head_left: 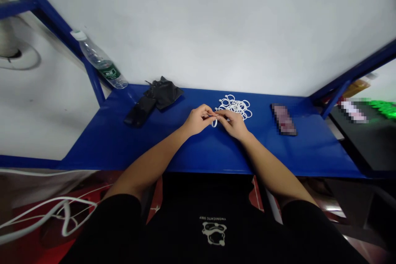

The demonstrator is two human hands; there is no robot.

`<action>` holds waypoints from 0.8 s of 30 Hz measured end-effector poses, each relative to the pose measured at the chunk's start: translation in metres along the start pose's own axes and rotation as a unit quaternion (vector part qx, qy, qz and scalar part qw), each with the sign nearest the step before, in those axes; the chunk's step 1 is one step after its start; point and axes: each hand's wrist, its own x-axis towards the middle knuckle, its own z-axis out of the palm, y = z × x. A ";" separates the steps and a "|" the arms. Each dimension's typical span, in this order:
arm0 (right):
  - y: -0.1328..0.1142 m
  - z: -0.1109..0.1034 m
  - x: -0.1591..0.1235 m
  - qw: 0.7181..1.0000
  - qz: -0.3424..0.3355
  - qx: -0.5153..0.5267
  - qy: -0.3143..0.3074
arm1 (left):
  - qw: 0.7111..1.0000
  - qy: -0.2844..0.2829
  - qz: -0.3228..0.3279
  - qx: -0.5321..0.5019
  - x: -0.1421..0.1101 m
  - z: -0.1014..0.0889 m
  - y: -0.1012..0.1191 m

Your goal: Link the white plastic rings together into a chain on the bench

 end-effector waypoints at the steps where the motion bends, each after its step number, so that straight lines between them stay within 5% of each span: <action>1: 0.000 0.000 0.000 1.000 -0.006 -0.017 0.004 | 1.000 -0.006 0.001 0.011 0.000 -0.001 -0.001; 9: 0.014 -0.018 0.005 0.991 0.009 -0.107 0.077 | 0.953 -0.117 0.065 0.273 -0.003 -0.001 0.007; 14: 0.050 -0.045 0.010 0.971 0.063 -0.193 0.124 | 0.909 -0.196 0.017 0.369 -0.002 -0.002 0.005; 20: 0.102 -0.040 0.009 0.956 0.158 -0.243 0.037 | 0.883 -0.242 -0.034 0.401 0.000 -0.007 0.001; 24: 0.092 -0.012 0.009 0.958 0.168 -0.230 -0.042 | 0.877 -0.230 -0.012 0.423 -0.001 0.000 0.000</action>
